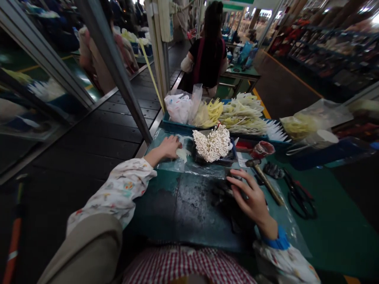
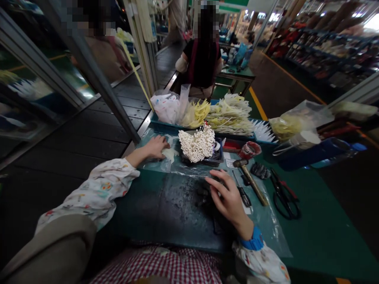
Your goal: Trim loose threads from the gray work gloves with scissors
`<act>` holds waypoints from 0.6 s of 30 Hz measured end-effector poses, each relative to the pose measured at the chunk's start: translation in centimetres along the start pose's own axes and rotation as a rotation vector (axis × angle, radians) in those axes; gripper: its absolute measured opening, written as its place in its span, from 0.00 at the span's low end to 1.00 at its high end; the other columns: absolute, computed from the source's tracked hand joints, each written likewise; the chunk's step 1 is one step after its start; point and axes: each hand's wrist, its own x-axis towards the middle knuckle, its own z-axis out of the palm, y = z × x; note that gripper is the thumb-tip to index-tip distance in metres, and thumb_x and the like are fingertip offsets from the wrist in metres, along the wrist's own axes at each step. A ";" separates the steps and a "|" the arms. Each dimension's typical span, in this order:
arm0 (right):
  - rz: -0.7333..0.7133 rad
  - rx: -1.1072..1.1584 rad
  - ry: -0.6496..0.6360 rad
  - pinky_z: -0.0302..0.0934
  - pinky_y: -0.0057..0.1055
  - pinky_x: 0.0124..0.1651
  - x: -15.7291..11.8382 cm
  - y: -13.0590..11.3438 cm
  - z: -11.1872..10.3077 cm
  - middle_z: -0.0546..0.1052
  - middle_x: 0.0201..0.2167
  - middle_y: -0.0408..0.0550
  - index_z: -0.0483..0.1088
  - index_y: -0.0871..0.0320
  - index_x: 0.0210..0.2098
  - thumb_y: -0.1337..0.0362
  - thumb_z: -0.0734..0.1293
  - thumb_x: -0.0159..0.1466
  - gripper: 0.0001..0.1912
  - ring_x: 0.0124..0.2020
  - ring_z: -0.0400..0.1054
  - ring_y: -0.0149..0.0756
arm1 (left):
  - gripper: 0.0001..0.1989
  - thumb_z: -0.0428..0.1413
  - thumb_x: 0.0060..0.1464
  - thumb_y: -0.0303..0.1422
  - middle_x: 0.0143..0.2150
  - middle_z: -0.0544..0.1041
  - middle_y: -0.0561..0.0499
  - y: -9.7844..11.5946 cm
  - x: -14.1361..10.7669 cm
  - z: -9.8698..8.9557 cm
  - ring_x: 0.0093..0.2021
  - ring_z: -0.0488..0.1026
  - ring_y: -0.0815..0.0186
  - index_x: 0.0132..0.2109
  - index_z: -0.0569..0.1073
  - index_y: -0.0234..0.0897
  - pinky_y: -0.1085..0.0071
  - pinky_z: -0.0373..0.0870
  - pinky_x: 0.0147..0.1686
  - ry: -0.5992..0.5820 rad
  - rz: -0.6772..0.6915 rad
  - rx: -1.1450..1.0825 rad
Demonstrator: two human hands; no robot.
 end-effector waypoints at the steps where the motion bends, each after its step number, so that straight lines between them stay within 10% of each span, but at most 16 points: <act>1: 0.002 0.011 0.001 0.72 0.62 0.65 -0.1 -0.1 0.1 0.78 0.58 0.51 0.70 0.36 0.66 0.72 0.66 0.69 0.31 0.59 0.76 0.52 | 0.27 0.67 0.47 0.37 0.60 0.73 0.34 0.0 0.3 0.0 0.62 0.67 0.42 0.55 0.81 0.36 0.56 0.65 0.57 -0.007 0.015 0.015; 18: -0.124 0.088 0.014 0.73 0.58 0.63 1.0 -0.8 1.2 0.81 0.54 0.51 0.71 0.39 0.65 0.74 0.65 0.68 0.31 0.56 0.78 0.46 | 0.09 0.59 0.54 0.27 0.43 0.83 0.31 0.9 0.2 -0.6 0.52 0.79 0.44 0.40 0.83 0.31 0.54 0.66 0.56 0.097 -0.025 0.025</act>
